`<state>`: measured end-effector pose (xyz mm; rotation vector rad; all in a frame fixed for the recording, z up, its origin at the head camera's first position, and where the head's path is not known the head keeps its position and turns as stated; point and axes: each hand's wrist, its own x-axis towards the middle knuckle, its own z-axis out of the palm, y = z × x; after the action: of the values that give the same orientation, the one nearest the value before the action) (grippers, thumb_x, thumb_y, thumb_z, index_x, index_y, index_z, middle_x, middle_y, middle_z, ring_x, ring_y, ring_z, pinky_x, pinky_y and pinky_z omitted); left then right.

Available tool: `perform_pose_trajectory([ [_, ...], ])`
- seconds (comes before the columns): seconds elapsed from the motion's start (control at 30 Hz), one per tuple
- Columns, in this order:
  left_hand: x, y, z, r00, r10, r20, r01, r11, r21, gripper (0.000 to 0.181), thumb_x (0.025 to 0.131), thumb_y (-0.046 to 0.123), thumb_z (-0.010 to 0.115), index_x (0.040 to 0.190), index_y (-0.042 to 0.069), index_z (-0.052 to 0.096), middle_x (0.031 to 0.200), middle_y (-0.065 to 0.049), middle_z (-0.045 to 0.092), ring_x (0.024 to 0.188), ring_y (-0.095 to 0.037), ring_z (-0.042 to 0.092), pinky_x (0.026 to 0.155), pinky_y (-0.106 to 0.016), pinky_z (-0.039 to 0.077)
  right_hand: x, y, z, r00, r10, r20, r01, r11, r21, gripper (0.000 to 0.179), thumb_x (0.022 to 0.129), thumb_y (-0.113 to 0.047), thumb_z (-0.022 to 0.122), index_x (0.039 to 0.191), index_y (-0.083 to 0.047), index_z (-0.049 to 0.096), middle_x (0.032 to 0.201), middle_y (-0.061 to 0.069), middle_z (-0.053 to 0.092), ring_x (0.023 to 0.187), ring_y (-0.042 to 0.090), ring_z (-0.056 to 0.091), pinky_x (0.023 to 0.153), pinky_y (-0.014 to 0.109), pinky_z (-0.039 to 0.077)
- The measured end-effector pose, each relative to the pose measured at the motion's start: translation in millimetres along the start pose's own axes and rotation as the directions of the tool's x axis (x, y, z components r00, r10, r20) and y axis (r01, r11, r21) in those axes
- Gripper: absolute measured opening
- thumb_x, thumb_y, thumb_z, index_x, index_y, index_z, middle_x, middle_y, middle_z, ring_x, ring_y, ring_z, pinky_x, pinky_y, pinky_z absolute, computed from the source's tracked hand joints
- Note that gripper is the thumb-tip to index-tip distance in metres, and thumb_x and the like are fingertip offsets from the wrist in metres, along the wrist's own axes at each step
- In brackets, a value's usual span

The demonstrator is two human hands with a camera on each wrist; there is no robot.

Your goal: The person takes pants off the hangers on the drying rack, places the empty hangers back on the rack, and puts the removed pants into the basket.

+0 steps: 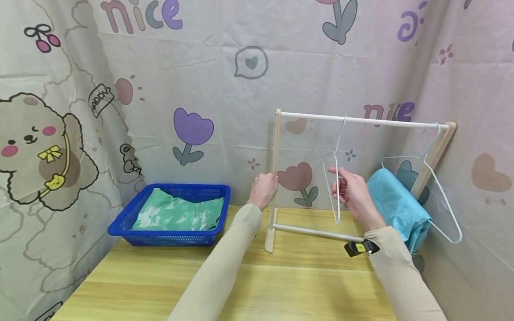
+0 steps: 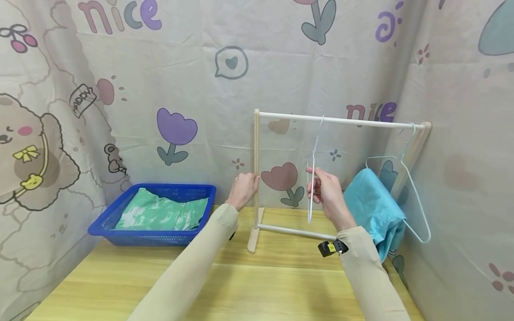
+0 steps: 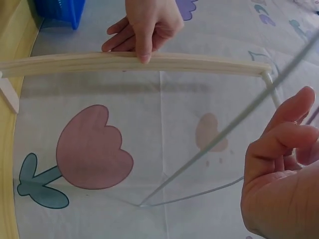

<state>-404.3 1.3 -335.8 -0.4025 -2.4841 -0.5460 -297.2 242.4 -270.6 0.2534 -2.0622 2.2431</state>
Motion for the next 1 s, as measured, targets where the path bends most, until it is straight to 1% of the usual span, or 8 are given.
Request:
perform_pose_trajectory([
  [0.13,0.0,0.6,1.7,1.000,-0.004,-0.003,0.004,1.000,0.006,0.032,0.101,0.021,0.053,0.078,0.004,0.066,0.072,-0.011,0.069,0.069,-0.030,0.070,0.061,-0.040,0.058,-1.8,2,-5,1.000,-0.003,-0.019,0.002,1.000,-0.031,0.033,0.106,-0.037,0.040,0.104,-0.023,0.070,0.062,-0.003,0.061,0.053,0.008,0.053,0.041,0.017,0.036],
  [0.3,-0.9,0.6,2.7,1.000,-0.008,0.005,0.008,1.000,-0.012,0.033,0.101,0.023,0.052,0.080,0.004,0.067,0.072,-0.011,0.069,0.068,-0.030,0.069,0.061,-0.039,0.057,-14.3,1,-18,0.994,-0.039,-0.097,0.021,0.983,-0.183,0.025,0.104,-0.033,0.048,0.100,-0.023,0.070,0.066,-0.005,0.062,0.054,0.007,0.054,0.043,0.018,0.039],
  [0.43,-1.1,-0.2,3.3,1.000,-0.010,0.010,0.010,1.000,-0.006,0.034,0.102,0.023,0.050,0.081,0.003,0.068,0.076,-0.013,0.071,0.072,-0.032,0.071,0.063,-0.040,0.058,-27.6,-2,-28,0.983,-0.117,-0.142,0.067,0.945,-0.319,0.023,0.103,-0.033,0.049,0.104,-0.018,0.067,0.069,-0.007,0.061,0.057,0.006,0.055,0.044,0.020,0.041],
  [0.57,-1.2,-0.8,4.2,1.000,-0.009,-0.001,0.009,1.000,0.004,0.034,0.102,0.023,0.050,0.082,0.003,0.069,0.079,-0.014,0.072,0.074,-0.033,0.071,0.064,-0.041,0.058,-36.9,-6,-37,0.968,-0.196,-0.155,0.105,0.882,-0.460,0.034,0.103,-0.034,0.048,0.113,-0.006,0.064,0.070,-0.009,0.060,0.060,0.008,0.058,0.046,0.022,0.046],
  [0.7,-1.5,-1.3,3.8,1.000,-0.013,0.004,0.013,1.000,0.007,0.036,0.103,0.025,0.049,0.082,0.003,0.069,0.079,-0.014,0.072,0.075,-0.033,0.072,0.065,-0.041,0.059,-46.2,-13,-46,0.936,-0.293,-0.194,0.111,0.771,-0.627,0.042,0.103,-0.037,0.047,0.116,0.000,0.063,0.074,-0.004,0.064,0.063,0.007,0.062,0.054,0.022,0.053],
  [0.8,-1.6,-1.2,3.3,1.000,-0.012,0.009,0.012,1.000,0.007,0.037,0.103,0.025,0.048,0.082,0.003,0.069,0.078,-0.013,0.072,0.074,-0.032,0.072,0.064,-0.040,0.059,-56.3,-21,-55,0.896,-0.366,-0.251,0.044,0.635,-0.771,0.046,0.102,-0.042,0.046,0.120,-0.004,0.066,0.089,0.009,0.071,0.075,0.010,0.065,0.064,0.023,0.051],
  [0.9,-1.6,-1.1,2.7,1.000,-0.002,0.003,0.002,1.000,0.009,0.037,0.103,0.025,0.048,0.082,0.003,0.069,0.077,-0.013,0.072,0.072,-0.031,0.071,0.063,-0.039,0.058,-67.1,-29,-64,0.866,-0.405,-0.294,-0.041,0.528,-0.848,0.049,0.102,-0.042,0.044,0.127,-0.004,0.063,0.116,0.023,0.066,0.102,0.029,0.061,0.083,0.041,0.048],
  [1.0,-2.2,-1.5,3.0,1.000,0.011,-0.003,-0.011,1.000,0.015,0.037,0.104,0.026,0.047,0.083,0.003,0.069,0.077,-0.012,0.071,0.071,-0.030,0.071,0.063,-0.038,0.058,-77.0,-35,-78,0.864,-0.423,-0.273,-0.067,0.441,-0.895,0.050,0.103,-0.034,0.041,0.134,0.003,0.055,0.134,0.034,0.049,0.122,0.051,0.041,0.098,0.063,0.033],
])
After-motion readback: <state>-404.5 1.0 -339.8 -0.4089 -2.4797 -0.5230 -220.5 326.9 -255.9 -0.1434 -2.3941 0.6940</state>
